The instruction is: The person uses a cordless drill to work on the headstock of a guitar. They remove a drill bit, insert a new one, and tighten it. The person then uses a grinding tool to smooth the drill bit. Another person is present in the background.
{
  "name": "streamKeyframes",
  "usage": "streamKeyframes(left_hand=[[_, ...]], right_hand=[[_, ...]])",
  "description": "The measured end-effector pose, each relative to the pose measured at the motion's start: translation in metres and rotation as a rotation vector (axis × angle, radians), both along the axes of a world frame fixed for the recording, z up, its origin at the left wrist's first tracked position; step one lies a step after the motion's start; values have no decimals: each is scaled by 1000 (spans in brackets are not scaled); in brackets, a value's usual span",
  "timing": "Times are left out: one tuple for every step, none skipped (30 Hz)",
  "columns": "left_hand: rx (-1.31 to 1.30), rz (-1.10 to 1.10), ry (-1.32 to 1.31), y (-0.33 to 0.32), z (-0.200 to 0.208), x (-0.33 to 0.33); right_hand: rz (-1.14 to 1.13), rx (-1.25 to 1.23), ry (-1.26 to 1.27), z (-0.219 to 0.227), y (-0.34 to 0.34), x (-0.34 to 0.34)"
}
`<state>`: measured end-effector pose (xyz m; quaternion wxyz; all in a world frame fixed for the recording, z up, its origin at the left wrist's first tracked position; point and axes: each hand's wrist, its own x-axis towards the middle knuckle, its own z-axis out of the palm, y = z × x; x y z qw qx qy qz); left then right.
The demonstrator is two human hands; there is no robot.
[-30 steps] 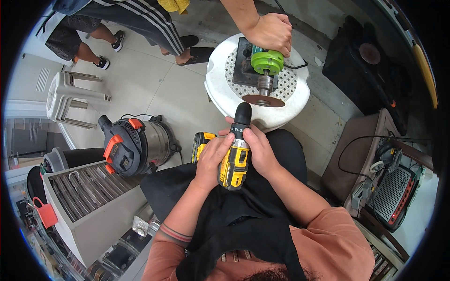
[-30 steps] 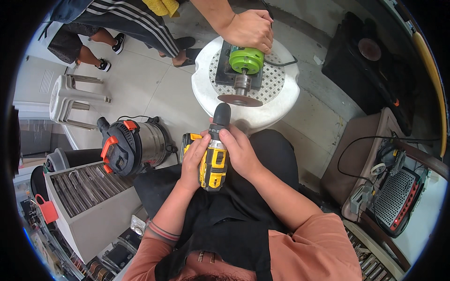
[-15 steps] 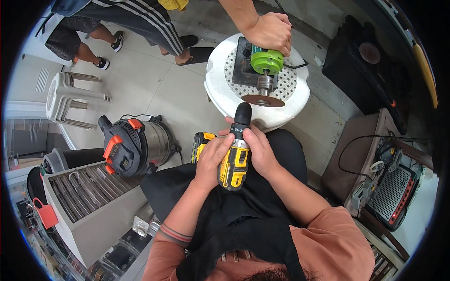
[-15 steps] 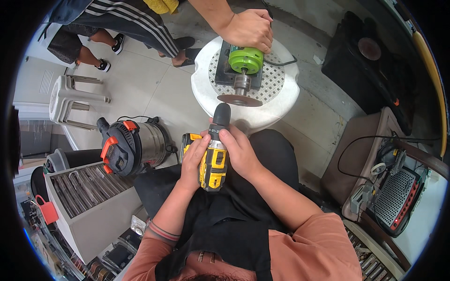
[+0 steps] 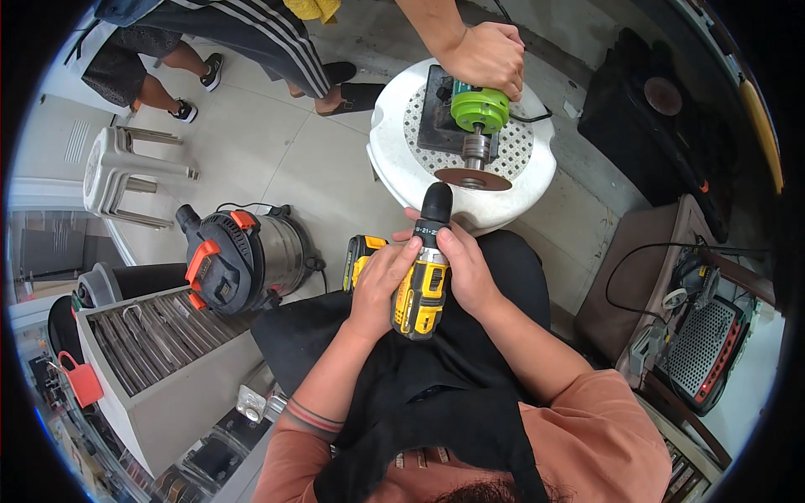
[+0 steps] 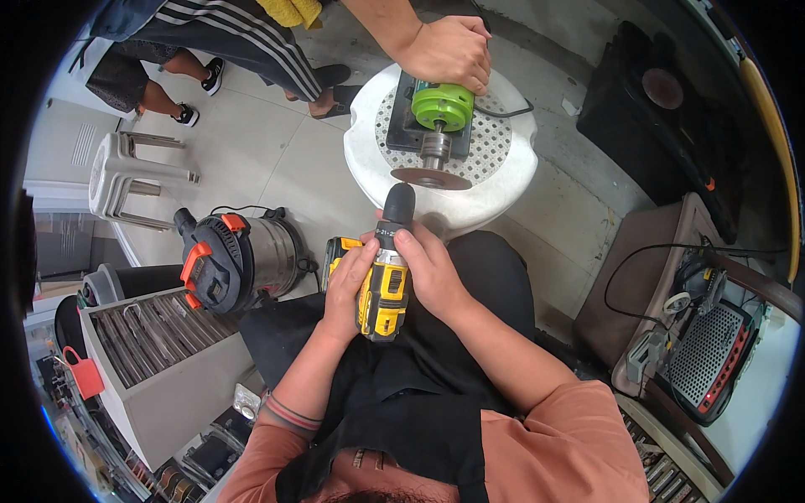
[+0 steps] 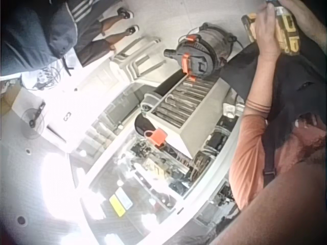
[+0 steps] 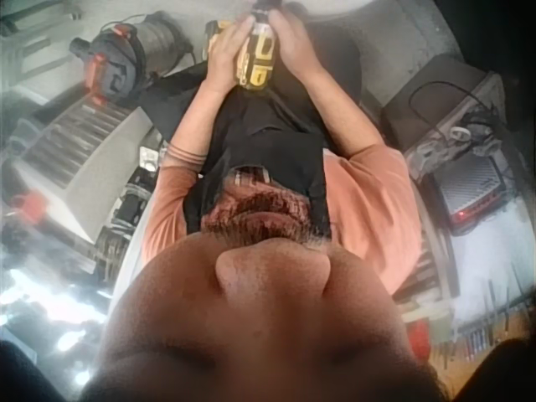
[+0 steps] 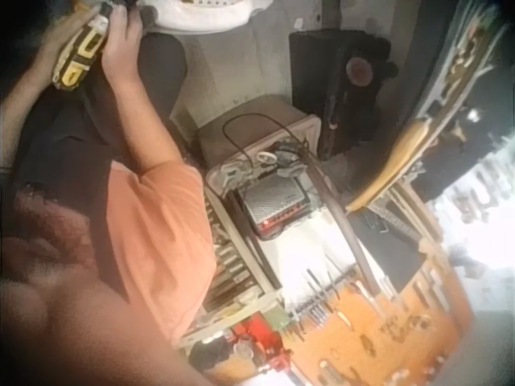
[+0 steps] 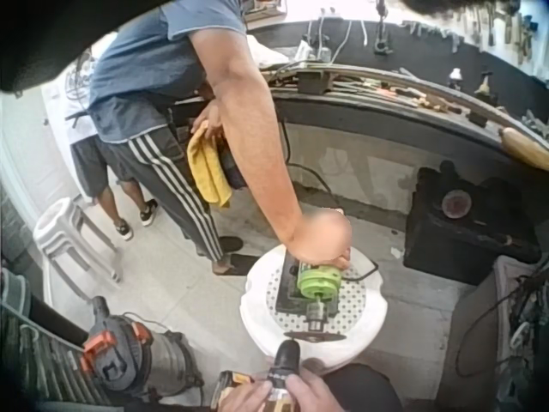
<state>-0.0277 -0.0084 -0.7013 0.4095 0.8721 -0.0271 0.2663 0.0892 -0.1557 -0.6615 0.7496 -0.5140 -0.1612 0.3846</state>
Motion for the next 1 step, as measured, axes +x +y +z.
streamKeyframes(left_hand=[[2,1,5,0,0,0]], right_hand=[[2,0,7,0,0,0]])
